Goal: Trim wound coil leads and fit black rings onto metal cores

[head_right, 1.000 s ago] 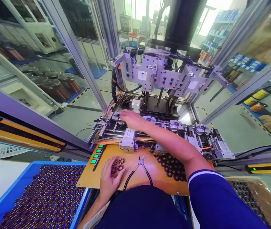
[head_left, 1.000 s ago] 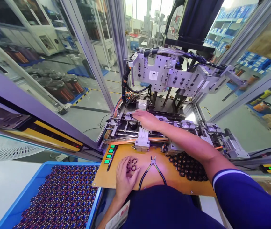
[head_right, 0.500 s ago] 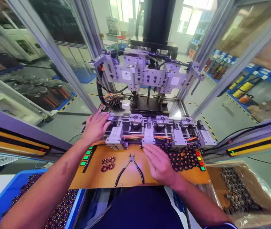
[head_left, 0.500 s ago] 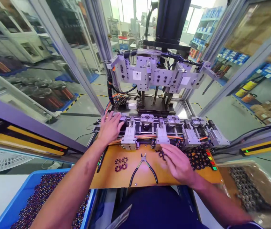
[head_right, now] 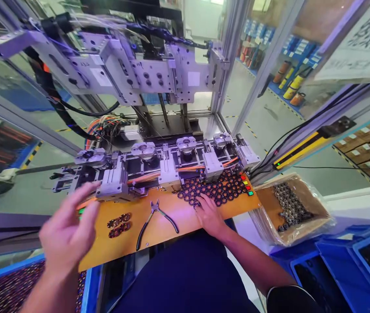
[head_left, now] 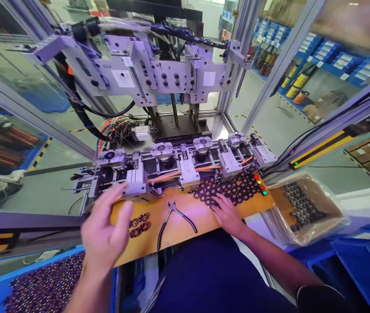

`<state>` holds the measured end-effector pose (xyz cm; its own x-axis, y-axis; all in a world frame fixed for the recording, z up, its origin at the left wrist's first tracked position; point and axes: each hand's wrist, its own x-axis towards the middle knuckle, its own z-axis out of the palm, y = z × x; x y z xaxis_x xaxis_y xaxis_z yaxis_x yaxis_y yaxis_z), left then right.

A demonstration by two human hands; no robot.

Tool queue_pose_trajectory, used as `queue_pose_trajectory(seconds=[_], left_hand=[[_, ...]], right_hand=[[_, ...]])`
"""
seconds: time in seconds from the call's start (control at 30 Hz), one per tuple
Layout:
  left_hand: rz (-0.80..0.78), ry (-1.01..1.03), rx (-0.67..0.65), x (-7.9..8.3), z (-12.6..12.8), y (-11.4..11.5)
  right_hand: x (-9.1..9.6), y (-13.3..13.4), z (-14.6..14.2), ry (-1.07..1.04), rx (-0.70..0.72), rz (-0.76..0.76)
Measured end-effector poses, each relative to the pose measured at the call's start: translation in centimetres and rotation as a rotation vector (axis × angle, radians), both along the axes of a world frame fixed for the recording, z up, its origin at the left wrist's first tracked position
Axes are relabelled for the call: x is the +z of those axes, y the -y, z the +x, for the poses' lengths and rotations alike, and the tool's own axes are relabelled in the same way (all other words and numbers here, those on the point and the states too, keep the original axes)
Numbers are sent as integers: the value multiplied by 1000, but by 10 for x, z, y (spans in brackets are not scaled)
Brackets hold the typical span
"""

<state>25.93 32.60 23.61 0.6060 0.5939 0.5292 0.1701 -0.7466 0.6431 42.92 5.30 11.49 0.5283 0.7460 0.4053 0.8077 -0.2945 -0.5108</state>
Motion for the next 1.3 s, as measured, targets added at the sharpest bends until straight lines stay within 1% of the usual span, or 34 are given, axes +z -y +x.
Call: queue_pose_trajectory(seconds=[0.07,0.17,0.2,0.27,0.33,0.4,0.5,0.6,0.67,0.73,0.8,0.83,0.9,0.97,1.03,1.13,1.2,1.3], left_hand=[[-110,-61,-118,-13,-10,32],[-247,-154,-297,-28,-12,64],[-306,-159,-363,-29,-11,71],[-419,-122,-465,-26,-9,78],[-450,-39,-479,-19,-9,80],[-379,32,-419,-11,-12,79],[-218,91,-330,-3,-17,77],[-88,112,-290,-5,-21,75],[-29,103,-259,-13,-23,71],[19,71,-197,-28,-27,66],[71,26,-85,-48,-31,57],[101,7,-10,-60,-34,51],[135,2,100,-85,-39,39],[154,6,188,-108,-43,28],[155,-3,260,-127,-45,20],[119,-33,332,-145,-48,15],[85,-59,353,-151,-49,14],[41,-97,357,-156,-50,14]], right_hand=[[12,-3,-3,-37,27,33],[48,-15,-19,-99,107,108],[62,-21,-26,-128,147,138],[87,-35,-39,-230,247,244],[106,-49,-49,-384,350,377],[115,-61,-54,-544,430,453],[117,-74,-56,-685,493,433],[118,-80,-56,-718,506,373],[121,-85,-50,-676,510,320],[128,-96,-34,-532,530,273],[135,-115,-6,-349,548,238],[138,-128,11,-265,550,219],[143,-159,49,-173,524,192],[143,-192,84,-102,480,149],[142,-220,110,-34,460,85],[137,-246,128,59,489,-24],[134,-253,130,115,518,-96],[133,-255,129,191,539,-195]])
